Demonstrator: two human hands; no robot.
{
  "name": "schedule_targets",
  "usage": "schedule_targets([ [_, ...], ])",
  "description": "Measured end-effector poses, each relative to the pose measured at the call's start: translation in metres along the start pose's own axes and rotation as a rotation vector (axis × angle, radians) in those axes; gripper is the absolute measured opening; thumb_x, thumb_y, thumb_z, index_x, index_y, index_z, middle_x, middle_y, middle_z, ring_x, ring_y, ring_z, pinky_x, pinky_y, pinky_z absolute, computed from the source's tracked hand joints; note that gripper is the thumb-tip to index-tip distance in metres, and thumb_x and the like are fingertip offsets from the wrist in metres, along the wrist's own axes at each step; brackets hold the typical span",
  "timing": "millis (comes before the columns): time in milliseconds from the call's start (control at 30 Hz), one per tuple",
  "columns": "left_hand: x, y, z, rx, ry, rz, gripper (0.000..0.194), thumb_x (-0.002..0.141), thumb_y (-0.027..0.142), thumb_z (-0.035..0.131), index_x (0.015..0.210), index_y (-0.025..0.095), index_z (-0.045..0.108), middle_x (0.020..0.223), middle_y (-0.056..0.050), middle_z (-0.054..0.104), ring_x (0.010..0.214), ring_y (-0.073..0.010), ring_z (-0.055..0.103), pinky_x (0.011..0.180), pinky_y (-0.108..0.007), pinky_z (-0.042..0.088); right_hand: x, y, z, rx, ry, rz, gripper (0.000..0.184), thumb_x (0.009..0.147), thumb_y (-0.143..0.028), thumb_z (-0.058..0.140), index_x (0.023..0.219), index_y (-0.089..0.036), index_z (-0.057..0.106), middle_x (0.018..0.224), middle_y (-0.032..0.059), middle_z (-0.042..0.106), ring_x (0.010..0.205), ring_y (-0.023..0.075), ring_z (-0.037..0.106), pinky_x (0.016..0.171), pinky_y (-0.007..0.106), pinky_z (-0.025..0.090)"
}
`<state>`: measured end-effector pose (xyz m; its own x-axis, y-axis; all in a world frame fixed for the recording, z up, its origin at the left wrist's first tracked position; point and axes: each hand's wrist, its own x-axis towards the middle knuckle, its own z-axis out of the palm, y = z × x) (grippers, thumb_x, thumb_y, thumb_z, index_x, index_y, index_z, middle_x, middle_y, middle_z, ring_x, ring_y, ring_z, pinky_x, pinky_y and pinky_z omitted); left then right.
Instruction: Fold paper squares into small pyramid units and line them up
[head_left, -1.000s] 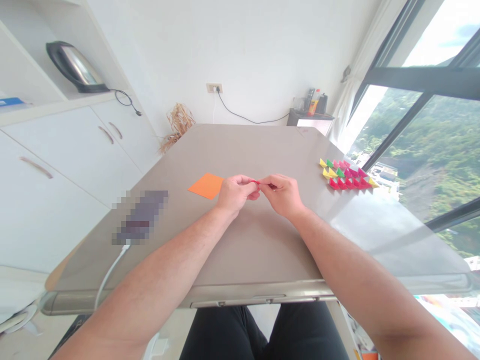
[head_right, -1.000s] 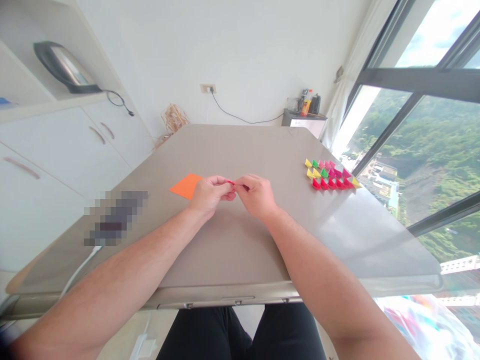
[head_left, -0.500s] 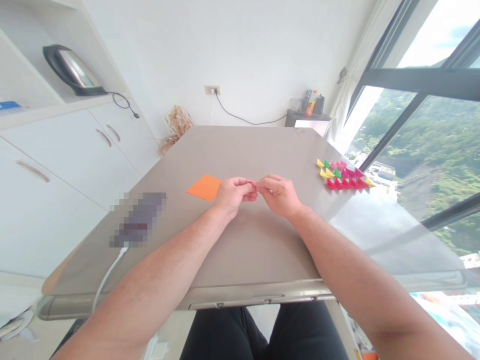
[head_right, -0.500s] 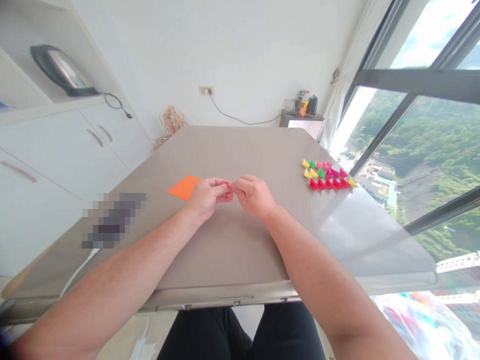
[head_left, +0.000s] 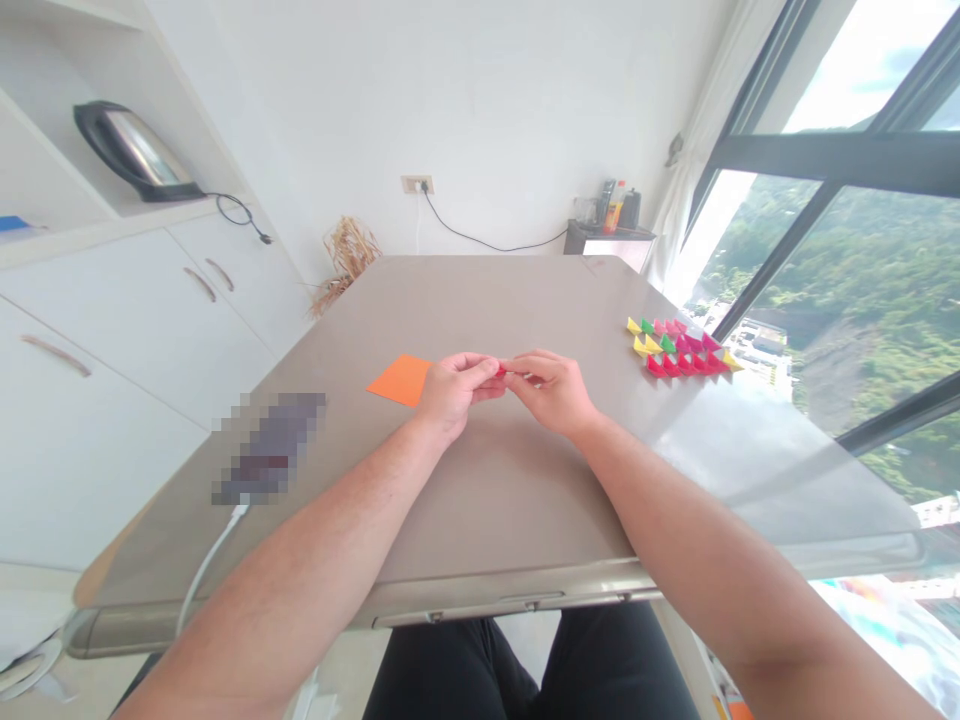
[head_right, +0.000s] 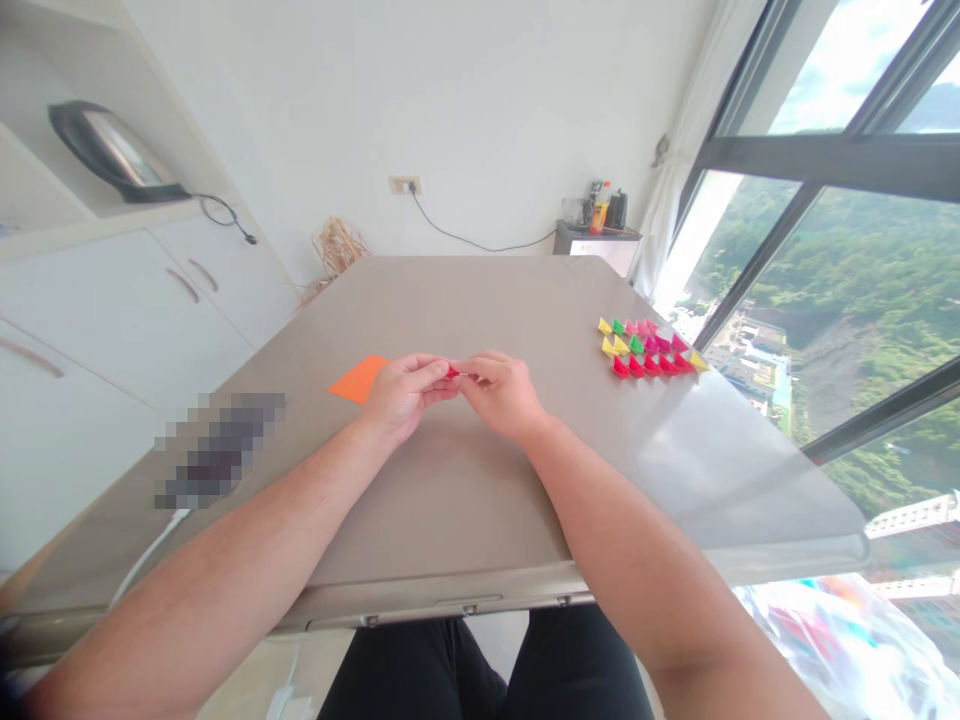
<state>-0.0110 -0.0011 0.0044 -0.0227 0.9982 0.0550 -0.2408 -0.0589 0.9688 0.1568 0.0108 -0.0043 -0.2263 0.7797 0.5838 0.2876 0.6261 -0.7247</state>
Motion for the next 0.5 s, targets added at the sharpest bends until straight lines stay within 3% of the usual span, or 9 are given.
schedule_targets([
  [100,-0.0016,-0.0011,0.0005,0.069,0.02,0.144,0.035,0.07,0.04,0.086,0.09,0.014,0.074,0.086,-0.009,0.078,0.079,-0.0207,0.075,0.082,-0.04,0.062,0.0017,-0.0074,0.0,0.154,0.017,0.253,0.019,0.081,-0.032,0.071,0.096,-0.023,0.079,0.089,0.0041,0.078,0.08,0.0186,0.071,0.074,0.033,0.057],
  [167,-0.0027,-0.0019,0.0008,0.115,0.025,0.204,0.037,0.071,0.042,0.086,0.093,0.015,0.075,0.086,-0.008,0.078,0.079,-0.0214,0.075,0.085,-0.041,0.062,0.0032,-0.0089,-0.0008,0.214,0.009,0.332,0.019,0.078,-0.033,0.073,0.092,-0.021,0.078,0.082,0.0035,0.077,0.072,0.0176,0.07,0.07,0.033,0.056],
  [500,-0.0049,-0.002,-0.0006,0.205,-0.027,0.266,0.03,0.073,0.035,0.085,0.096,0.018,0.077,0.09,-0.007,0.079,0.085,-0.0224,0.076,0.087,-0.039,0.061,0.0058,-0.0102,-0.0045,0.242,0.003,0.366,0.016,0.076,-0.034,0.074,0.083,-0.02,0.075,0.074,0.0022,0.073,0.066,0.0154,0.065,0.063,0.03,0.051],
])
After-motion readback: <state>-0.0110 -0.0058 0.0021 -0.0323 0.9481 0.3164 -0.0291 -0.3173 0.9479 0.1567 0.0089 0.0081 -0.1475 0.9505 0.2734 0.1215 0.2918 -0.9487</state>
